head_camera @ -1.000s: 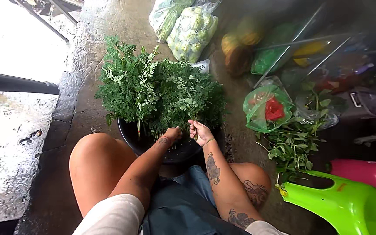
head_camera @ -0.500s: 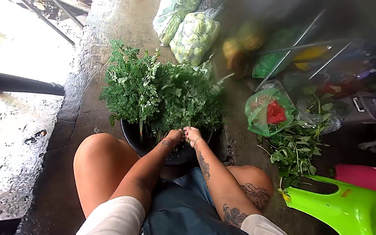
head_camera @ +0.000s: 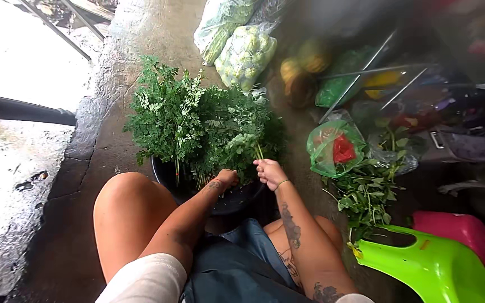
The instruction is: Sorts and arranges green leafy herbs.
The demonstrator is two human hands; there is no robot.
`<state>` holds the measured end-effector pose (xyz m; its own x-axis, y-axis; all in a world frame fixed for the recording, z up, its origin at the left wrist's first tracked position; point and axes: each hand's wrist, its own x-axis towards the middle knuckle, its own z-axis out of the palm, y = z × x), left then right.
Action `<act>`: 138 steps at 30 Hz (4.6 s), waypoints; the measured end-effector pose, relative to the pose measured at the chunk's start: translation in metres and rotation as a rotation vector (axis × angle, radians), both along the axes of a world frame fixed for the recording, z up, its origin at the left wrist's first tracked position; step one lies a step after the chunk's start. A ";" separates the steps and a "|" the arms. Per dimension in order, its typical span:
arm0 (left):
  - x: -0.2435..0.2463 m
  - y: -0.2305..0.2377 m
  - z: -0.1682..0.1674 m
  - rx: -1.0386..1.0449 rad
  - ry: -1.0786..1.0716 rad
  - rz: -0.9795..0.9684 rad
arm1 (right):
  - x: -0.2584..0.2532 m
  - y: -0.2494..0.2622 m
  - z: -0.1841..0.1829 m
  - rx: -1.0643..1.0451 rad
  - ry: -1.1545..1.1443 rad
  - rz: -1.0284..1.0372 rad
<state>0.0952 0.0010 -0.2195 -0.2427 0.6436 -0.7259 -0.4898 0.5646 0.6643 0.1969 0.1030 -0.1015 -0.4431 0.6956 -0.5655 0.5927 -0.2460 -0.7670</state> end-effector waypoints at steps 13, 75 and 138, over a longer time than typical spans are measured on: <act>-0.004 -0.010 0.021 0.078 0.081 0.013 | 0.055 0.066 0.148 -0.144 0.718 0.071; 0.000 0.003 -0.014 -0.004 0.025 0.183 | 0.034 0.004 0.043 0.324 0.730 0.010; 0.022 -0.029 0.192 0.800 0.913 -0.268 | 0.043 0.040 0.182 1.211 0.169 0.300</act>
<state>0.1169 -0.0283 -0.0278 -0.2449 0.9345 0.2583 0.4006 -0.1451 0.9047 0.2401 0.1431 0.0807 -0.6780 0.5866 0.4430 0.3755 0.7944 -0.4774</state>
